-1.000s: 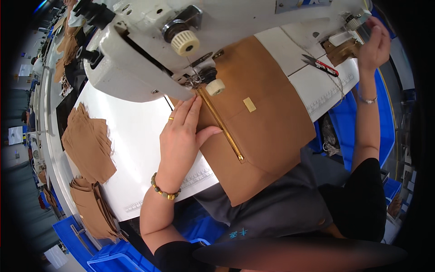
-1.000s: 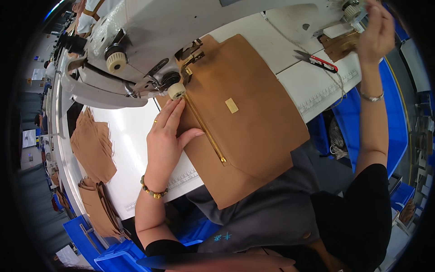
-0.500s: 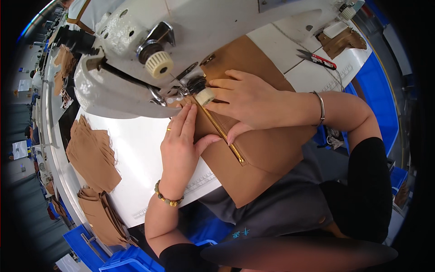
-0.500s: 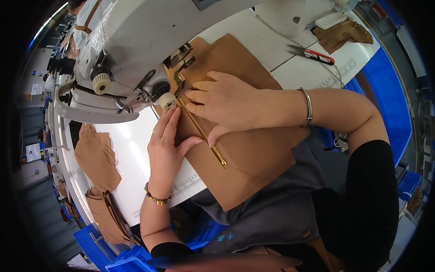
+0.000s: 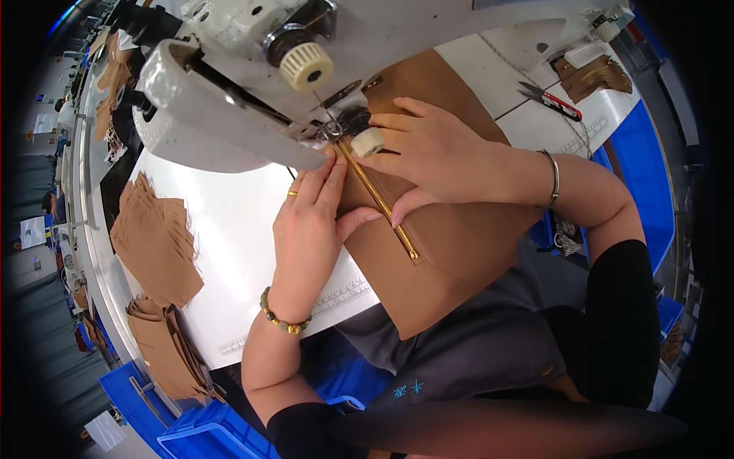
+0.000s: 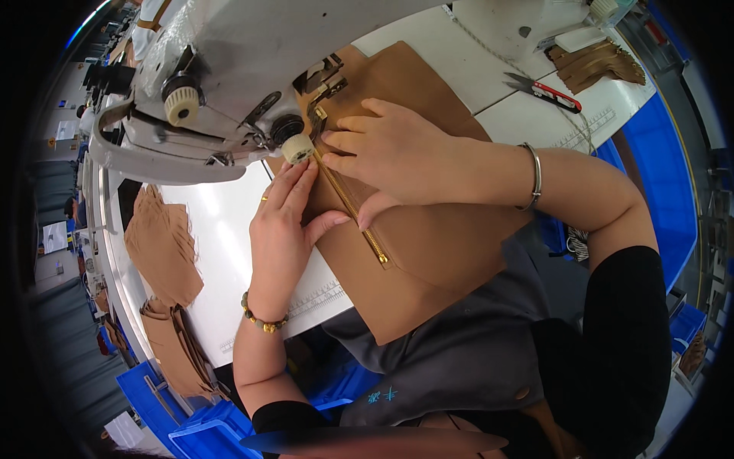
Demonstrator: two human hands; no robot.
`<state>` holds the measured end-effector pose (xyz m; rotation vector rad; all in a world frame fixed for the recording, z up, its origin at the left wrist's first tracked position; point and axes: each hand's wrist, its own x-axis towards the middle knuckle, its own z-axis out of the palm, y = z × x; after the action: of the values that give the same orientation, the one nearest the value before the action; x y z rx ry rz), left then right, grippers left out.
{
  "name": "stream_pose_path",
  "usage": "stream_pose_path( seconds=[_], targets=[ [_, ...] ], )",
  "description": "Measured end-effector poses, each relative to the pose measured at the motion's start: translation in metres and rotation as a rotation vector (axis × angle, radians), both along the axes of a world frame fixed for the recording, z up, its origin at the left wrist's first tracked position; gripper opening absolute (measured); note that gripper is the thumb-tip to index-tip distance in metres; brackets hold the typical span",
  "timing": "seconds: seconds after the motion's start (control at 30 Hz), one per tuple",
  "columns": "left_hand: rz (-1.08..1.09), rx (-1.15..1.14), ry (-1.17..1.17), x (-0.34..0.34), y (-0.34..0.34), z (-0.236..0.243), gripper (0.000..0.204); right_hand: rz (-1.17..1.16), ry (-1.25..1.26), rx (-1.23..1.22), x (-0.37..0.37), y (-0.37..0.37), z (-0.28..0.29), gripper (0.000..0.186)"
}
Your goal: The recorder is using a sewing machine to stitch a leather bag.
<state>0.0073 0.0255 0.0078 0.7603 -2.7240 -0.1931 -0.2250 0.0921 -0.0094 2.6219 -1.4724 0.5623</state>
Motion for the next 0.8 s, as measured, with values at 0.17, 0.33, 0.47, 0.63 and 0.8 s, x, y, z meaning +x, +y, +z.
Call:
stream_pose_path(
  seconds=[0.17, 0.33, 0.47, 0.63, 0.8],
  targets=[
    [0.024, 0.055, 0.011, 0.0, 0.0, 0.0, 0.072, 0.026, -0.02, 0.007, -0.003, -0.001, -0.004, 0.083],
    [0.016, 0.032, 0.029, 0.003, -0.003, -0.005, 0.071, 0.029, -0.063, 0.007, -0.002, 0.0, -0.007, 0.077],
    [0.089, 0.336, 0.122, 0.014, 0.019, -0.001, 0.068, 0.07, -0.034, 0.161, 0.016, 0.034, -0.003, 0.066],
    [0.362, 1.311, 0.899, 0.042, 0.081, 0.014, 0.065, 0.201, -0.347, 0.248, 0.04, 0.111, 0.004, 0.062],
    [0.29, 1.799, 0.921, 0.058, 0.13, 0.017, 0.063, 0.106, -0.027, 0.125, 0.055, 0.133, -0.006, 0.062]
  ],
)
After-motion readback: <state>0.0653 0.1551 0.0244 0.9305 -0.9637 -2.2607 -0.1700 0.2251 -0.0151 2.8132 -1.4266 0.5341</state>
